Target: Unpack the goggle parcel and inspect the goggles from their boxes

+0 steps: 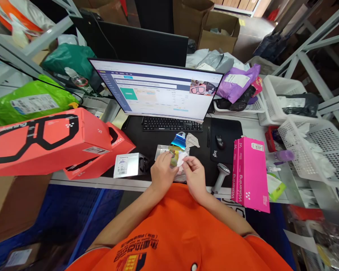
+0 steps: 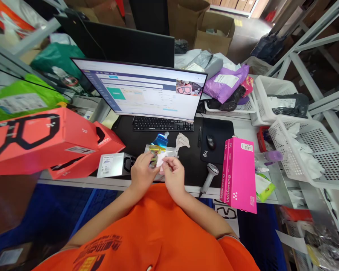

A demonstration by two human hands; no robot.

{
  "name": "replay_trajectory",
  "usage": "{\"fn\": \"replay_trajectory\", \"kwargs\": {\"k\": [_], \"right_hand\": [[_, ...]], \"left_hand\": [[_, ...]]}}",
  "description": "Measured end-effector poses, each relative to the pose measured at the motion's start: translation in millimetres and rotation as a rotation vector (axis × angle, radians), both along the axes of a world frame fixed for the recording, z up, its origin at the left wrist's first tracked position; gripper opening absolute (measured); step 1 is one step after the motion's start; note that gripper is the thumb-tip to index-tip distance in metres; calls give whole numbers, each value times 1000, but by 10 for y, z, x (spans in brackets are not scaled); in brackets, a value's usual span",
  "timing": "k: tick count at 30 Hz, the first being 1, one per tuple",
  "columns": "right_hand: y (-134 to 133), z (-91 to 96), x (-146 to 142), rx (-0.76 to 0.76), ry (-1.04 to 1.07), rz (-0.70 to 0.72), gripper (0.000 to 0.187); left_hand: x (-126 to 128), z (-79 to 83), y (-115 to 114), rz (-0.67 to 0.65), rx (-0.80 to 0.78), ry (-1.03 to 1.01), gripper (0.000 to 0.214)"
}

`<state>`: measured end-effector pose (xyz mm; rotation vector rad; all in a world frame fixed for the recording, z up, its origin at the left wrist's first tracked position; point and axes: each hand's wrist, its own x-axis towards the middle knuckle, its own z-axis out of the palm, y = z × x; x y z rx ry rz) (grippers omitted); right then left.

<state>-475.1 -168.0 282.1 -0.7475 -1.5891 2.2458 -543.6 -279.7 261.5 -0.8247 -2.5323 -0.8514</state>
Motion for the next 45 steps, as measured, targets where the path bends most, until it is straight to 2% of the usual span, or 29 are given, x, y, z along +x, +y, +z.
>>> {"fn": "replay_trajectory", "kwargs": {"k": [4,6,10,17,21,25,28,30,34,39,42,45], "right_hand": [[-8,45,32,365,-22,73,15],[3,44,38,421,-28,57,15],[18,-5,14,250,-56,-2,16],[66,2,-42,-137,22,-166,42],[155,24,-106,-339,1,-109,57],[365,71,-234,-466,-17,-60,57],[488,115,-319,-501,-31,-49,55],[473,115,-332,-488,-33,-39,57],[246,26,-244,-382,-5,-50,62],[29,-52,-95,-261,-23,-57,57],[8,-47,-75,-270,-42,-39,53],[68,-39,-126,-371,-59,-23,47]], "left_hand": [[20,-30,-4,11,-48,53,17],[34,-13,4,2,-48,95,20],[61,29,21,-58,-15,148,21],[43,52,3,-176,67,188,11],[32,19,-19,-206,79,206,12],[43,12,-61,-256,71,209,16],[61,37,-87,-281,46,218,14],[64,53,-93,-261,32,227,13],[47,47,-98,-190,22,234,12],[60,5,-115,-188,39,208,8],[72,-3,-115,-184,50,213,7],[54,17,-111,-194,53,242,9]]}}
